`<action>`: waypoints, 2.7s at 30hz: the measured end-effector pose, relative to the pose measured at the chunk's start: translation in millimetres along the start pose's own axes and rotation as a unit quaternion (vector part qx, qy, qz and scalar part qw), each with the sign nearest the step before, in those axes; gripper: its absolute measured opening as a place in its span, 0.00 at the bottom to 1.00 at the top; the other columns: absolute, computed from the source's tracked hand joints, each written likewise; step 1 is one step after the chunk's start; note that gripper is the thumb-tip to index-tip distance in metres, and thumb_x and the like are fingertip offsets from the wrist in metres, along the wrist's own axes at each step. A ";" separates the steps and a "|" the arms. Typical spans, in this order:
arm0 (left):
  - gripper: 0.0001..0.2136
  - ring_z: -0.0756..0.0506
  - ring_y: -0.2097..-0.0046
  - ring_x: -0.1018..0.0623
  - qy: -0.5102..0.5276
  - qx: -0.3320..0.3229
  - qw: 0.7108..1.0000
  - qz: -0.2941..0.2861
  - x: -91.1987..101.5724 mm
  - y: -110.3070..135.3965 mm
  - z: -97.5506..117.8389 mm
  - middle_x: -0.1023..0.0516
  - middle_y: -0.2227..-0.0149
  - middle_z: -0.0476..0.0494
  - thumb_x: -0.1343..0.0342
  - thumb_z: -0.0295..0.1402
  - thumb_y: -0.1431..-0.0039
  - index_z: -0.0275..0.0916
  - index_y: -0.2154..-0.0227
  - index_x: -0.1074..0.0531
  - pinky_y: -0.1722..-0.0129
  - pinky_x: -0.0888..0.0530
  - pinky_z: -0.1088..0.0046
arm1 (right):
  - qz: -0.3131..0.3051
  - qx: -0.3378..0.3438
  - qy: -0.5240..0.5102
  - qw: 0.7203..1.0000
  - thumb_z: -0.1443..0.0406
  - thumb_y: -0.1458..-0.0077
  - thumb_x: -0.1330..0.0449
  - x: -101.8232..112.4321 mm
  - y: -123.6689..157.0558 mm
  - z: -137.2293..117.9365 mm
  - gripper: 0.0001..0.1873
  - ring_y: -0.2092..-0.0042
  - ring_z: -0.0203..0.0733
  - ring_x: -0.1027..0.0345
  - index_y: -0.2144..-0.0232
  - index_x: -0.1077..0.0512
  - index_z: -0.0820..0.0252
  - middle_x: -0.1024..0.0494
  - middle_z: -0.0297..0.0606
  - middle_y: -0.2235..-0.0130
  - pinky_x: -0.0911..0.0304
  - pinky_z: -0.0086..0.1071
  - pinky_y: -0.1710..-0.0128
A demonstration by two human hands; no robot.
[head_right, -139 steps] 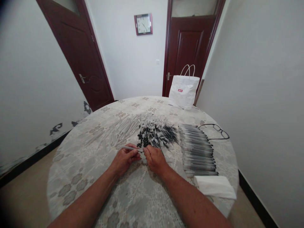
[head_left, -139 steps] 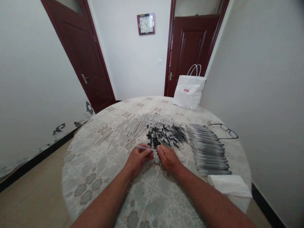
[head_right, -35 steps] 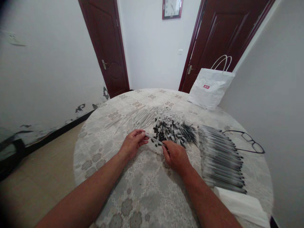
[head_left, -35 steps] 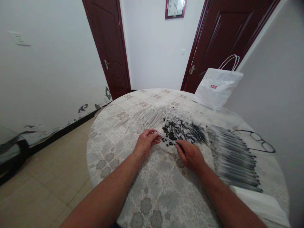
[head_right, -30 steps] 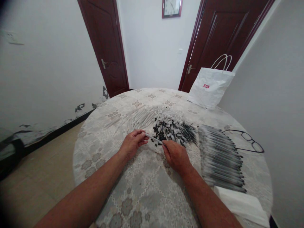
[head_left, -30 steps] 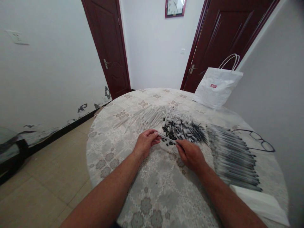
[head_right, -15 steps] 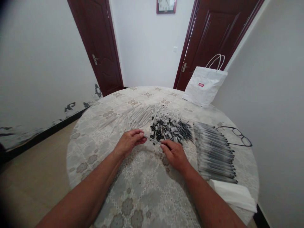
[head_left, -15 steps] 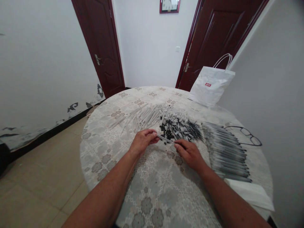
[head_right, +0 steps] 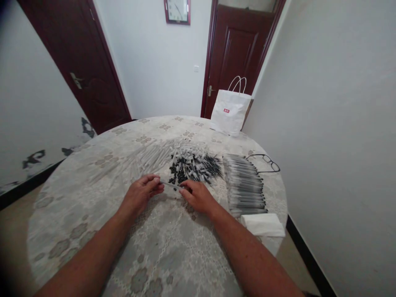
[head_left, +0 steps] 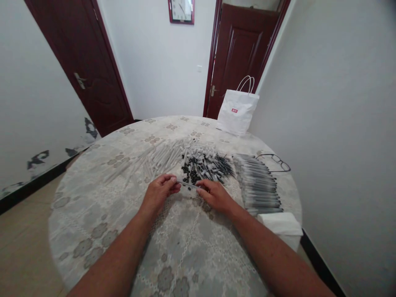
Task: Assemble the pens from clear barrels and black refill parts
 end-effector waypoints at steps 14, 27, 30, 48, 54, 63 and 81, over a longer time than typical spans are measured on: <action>0.18 0.44 0.68 0.20 -0.180 -0.008 0.974 -0.139 -32.5 17.9 -2.0 0.19 0.70 0.44 0.35 0.45 0.50 0.37 0.61 0.24 0.64 0.24 0.69 | -0.010 0.173 0.340 0.924 0.63 0.36 0.45 5.8 1.9 -25.3 0.08 0.58 0.42 0.36 0.58 0.28 0.59 0.25 0.40 0.61 0.42 0.33 0.57; 0.17 0.46 0.69 0.22 -0.190 -0.004 0.972 -0.136 -29.1 11.8 -8.3 0.19 0.67 0.44 0.40 0.47 0.46 0.38 0.63 0.23 0.65 0.27 0.72 | 0.195 -0.024 0.460 0.866 0.63 0.36 0.45 151.7 21.8 10.5 0.12 0.52 0.47 0.38 0.56 0.24 0.58 0.26 0.44 0.56 0.46 0.38 0.50; 0.17 0.46 0.69 0.23 -0.202 -0.016 0.969 -0.142 -28.9 11.0 -9.4 0.19 0.68 0.44 0.41 0.46 0.45 0.37 0.62 0.24 0.66 0.27 0.72 | 0.240 -0.117 0.489 0.830 0.63 0.36 0.46 185.9 37.1 41.1 0.13 0.51 0.49 0.38 0.55 0.24 0.59 0.26 0.46 0.55 0.45 0.38 0.51; 0.18 0.47 0.71 0.23 -0.170 -0.013 0.979 -0.115 -29.0 12.9 -8.3 0.20 0.68 0.42 0.40 0.48 0.47 0.36 0.64 0.24 0.68 0.27 0.72 | 0.223 -0.192 0.502 0.813 0.69 0.39 0.50 180.7 34.9 77.8 0.18 0.52 0.49 0.35 0.52 0.24 0.56 0.24 0.45 0.53 0.44 0.38 0.52; 0.17 0.47 0.73 0.24 -0.204 -0.047 0.977 -0.040 -21.7 12.2 -2.9 0.19 0.68 0.43 0.43 0.47 0.45 0.37 0.65 0.24 0.71 0.28 0.73 | 0.202 -0.090 0.491 0.843 0.69 0.37 0.51 143.1 17.5 45.0 0.17 0.51 0.49 0.36 0.53 0.25 0.62 0.24 0.47 0.55 0.46 0.38 0.49; 0.12 0.40 0.57 0.22 -0.454 -0.215 0.849 0.166 33.7 3.8 23.0 0.20 0.59 0.39 0.47 0.35 0.41 0.39 0.57 0.24 0.52 0.30 0.65 | -0.001 -0.076 0.501 0.862 0.59 0.37 0.46 37.1 4.9 2.3 0.10 0.59 0.45 0.29 0.61 0.29 0.58 0.23 0.44 0.61 0.42 0.32 0.63; 0.12 0.35 0.49 0.33 -0.696 -0.148 0.681 0.176 40.7 -6.1 12.3 0.29 0.53 0.35 0.47 0.35 0.38 0.40 0.53 0.25 0.54 0.35 0.59 | -0.081 -0.103 0.461 0.878 0.67 0.40 0.49 32.3 3.8 29.4 0.08 0.59 0.45 0.28 0.60 0.31 0.60 0.22 0.47 0.59 0.47 0.32 0.64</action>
Point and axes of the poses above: each hand's wrist, its own y-axis away from the middle knuckle, its own x-axis out of the back of the hand, z = x × y, the point moved 4 cm from there along -y, towards the middle knuckle
